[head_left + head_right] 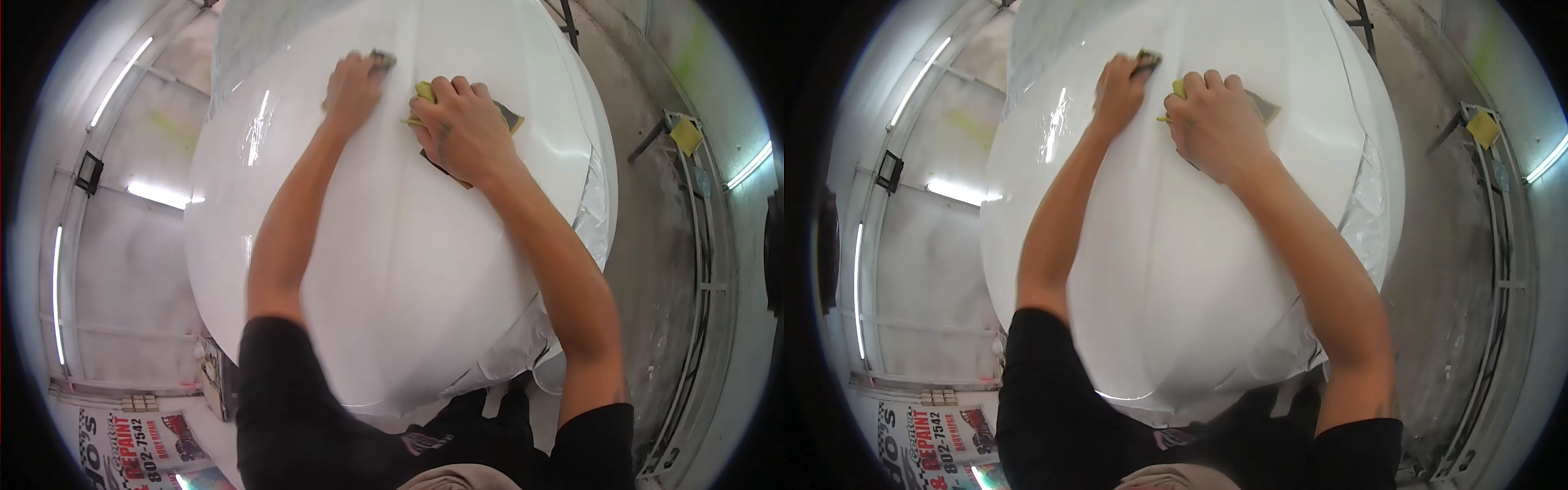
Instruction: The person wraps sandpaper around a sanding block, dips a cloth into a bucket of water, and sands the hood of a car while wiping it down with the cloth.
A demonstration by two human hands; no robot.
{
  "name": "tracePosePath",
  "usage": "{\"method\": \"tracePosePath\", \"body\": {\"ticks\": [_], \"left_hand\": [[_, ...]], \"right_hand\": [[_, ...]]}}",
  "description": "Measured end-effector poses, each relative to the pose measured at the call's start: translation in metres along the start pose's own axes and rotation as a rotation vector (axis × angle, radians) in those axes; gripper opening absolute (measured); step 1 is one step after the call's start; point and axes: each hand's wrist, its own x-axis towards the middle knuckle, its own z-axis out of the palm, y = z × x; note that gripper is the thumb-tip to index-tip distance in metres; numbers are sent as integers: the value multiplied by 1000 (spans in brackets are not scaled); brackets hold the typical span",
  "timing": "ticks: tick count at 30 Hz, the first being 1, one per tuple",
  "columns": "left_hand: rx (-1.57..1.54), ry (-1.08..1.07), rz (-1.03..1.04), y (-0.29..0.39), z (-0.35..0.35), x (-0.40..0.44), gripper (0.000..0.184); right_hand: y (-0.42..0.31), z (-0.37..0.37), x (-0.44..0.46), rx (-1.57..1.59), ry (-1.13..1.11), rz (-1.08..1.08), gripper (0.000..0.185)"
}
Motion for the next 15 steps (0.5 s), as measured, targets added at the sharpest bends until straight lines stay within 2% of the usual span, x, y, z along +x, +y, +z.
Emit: {"method": "tracePosePath", "body": {"ticks": [1,4,8,10,12,15], "left_hand": [[34,33,-63,-10,20,28,21],[87,-10,-79,10,2,12,20],[-90,-35,17,67,-87,-137,31],[-135,-42,47,68,-97,-150,29],[-132,-30,79,48,-74,-127,24],[-93,10,43,3,-1,-10,22]], "right_hand": [[0,-1,-4,9,9,-4,12],[4,0,-7,70,80,-49,11],[-2,2,-8,0,91,-26,11],[-4,1,-7,0,58,0,11],[-3,0,-6,1,5,18,11],[0,-1,0,8,-26,16,11]]}}
